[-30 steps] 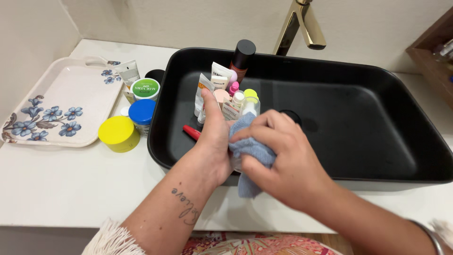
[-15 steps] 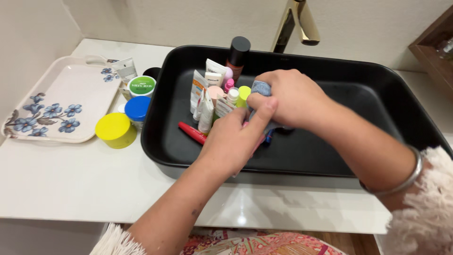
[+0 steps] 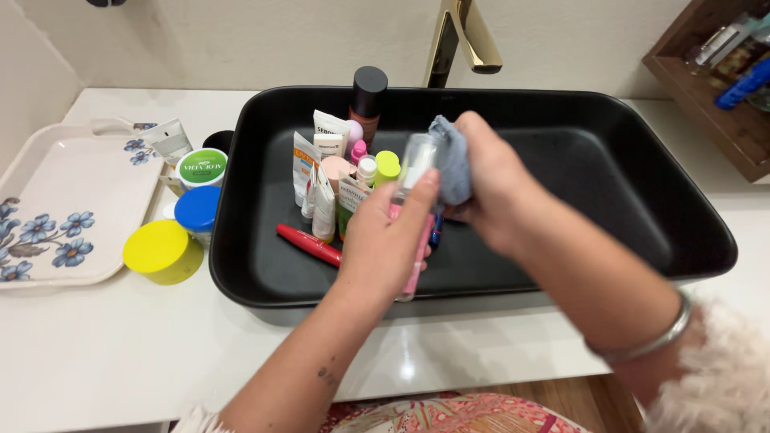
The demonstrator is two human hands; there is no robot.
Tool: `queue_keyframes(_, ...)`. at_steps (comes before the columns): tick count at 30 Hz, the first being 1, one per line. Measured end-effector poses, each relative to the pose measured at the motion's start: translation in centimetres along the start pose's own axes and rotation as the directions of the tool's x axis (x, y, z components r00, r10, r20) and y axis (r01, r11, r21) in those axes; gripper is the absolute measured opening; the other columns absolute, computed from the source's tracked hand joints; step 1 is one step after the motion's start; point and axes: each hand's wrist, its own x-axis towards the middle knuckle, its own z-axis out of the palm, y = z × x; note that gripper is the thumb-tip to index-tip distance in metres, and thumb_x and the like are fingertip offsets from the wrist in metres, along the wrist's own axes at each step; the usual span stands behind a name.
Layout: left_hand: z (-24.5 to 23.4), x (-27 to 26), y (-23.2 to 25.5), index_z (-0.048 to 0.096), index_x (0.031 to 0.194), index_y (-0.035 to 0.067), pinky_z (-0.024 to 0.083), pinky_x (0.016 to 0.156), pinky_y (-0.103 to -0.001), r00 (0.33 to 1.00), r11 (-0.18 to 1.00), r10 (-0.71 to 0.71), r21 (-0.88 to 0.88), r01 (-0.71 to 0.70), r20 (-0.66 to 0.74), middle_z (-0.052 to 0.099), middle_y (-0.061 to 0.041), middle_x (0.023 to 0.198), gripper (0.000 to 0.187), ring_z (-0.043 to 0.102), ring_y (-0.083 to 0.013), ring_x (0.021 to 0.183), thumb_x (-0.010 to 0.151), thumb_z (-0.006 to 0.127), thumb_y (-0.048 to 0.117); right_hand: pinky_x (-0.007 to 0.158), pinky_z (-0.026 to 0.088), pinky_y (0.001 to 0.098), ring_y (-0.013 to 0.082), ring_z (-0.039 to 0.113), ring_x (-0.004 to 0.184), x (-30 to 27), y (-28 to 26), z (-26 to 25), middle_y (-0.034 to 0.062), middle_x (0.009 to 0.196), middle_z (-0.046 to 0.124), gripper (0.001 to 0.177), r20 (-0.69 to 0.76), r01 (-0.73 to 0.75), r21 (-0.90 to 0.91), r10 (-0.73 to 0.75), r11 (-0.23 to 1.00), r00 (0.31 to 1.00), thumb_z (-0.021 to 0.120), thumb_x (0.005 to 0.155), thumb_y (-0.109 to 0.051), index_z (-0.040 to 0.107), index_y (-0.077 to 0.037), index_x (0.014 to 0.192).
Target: The person wipes the exteriors of various cosmetic containers with a gray cloth. They handle tubes, jars, and bottles one at a time, wiping each surface and placing them back into a black tray on the bathroom counter.
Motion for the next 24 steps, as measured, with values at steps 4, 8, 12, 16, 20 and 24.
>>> queue_keyframes(4,-0.7,1.5,0.8,0.068,0.11,0.01,0.056,0.06,-0.035,0.969,0.905,-0.24,-0.373,0.202,-0.058,0.068,-0.004,0.088,0.053,0.067,-0.0149,0.07,0.093,0.051,0.057,0.075,0.051,0.0336,0.0186,0.061,0.083,-1.4,3.2,2.5,0.0062,0.092,0.067,0.032,-0.058,0.287,-0.082,-0.293,0.954,0.954,0.047,0.098,-0.034,0.064,-0.007,0.103)
queue_keyframes(8,-2.8,3.5,2.2,0.059,0.112,0.018,0.057,0.07,-0.039,0.883,0.577,-0.469,-0.757,0.307,0.0,0.067,-0.005,0.096,0.054,0.067,-0.0196,0.083,0.098,0.04,0.066,0.098,0.05,0.031,0.0183,0.058,0.105,-4.4,5.5,4.8,0.0098,0.118,0.06,0.029,-0.071,0.708,-0.338,-0.767,0.62,0.638,0.051,0.107,-0.019,0.049,-0.003,0.131)
queue_keyframes(12,-5.0,4.6,2.3,0.061,0.112,0.012,0.057,0.072,-0.039,0.9,0.465,-0.428,-0.835,0.295,0.08,0.064,-0.009,0.092,0.065,0.064,-0.0214,0.078,0.098,0.03,0.067,0.116,0.041,0.0388,0.0291,0.049,0.127,-7.0,6.9,7.3,0.0189,0.136,0.042,0.045,0.193,0.787,-0.58,-0.904,0.209,0.382,0.059,0.102,-0.001,0.037,-0.002,0.141)
queue_keyframes(16,-6.8,4.6,1.9,0.06,0.109,0.007,0.06,0.071,-0.04,0.906,0.398,-0.403,-0.867,0.301,0.13,0.065,-0.011,0.09,0.069,0.067,-0.0232,0.077,0.098,0.026,0.066,0.116,0.038,0.0401,0.0328,0.045,0.129,-6.1,7.2,9.1,0.0198,0.138,0.04,0.048,0.214,0.756,-0.639,-0.913,0.139,0.348,0.063,0.1,0.0,0.037,-0.003,0.141)
queue_keyframes(20,-8.9,4.6,2.0,0.063,0.113,0.004,0.057,0.069,-0.034,0.909,0.426,-0.416,-0.877,0.222,0.028,0.065,-0.009,0.089,0.066,0.062,-0.0181,0.075,0.1,0.041,0.065,0.114,0.04,0.0403,0.0348,0.051,0.124,-5.4,7.9,9.4,0.0212,0.133,0.047,0.044,0.229,0.744,-0.653,-0.899,0.143,0.374,0.058,0.094,0.002,0.043,0.0,0.135)
queue_keyframes(24,-12.4,3.2,3.1,0.064,0.111,0.009,0.057,0.064,-0.032,0.956,0.813,-0.283,-0.511,0.28,0.074,0.071,-0.003,0.087,0.051,0.066,-0.0155,0.074,0.091,0.053,0.055,0.086,0.052,0.0345,0.0265,0.067,0.1,-4.4,7.4,7.4,0.0134,0.109,0.068,0.017,0.104,0.589,-0.724,-0.787,0.359,0.608,0.054,0.084,0.001,0.064,-0.001,0.098)
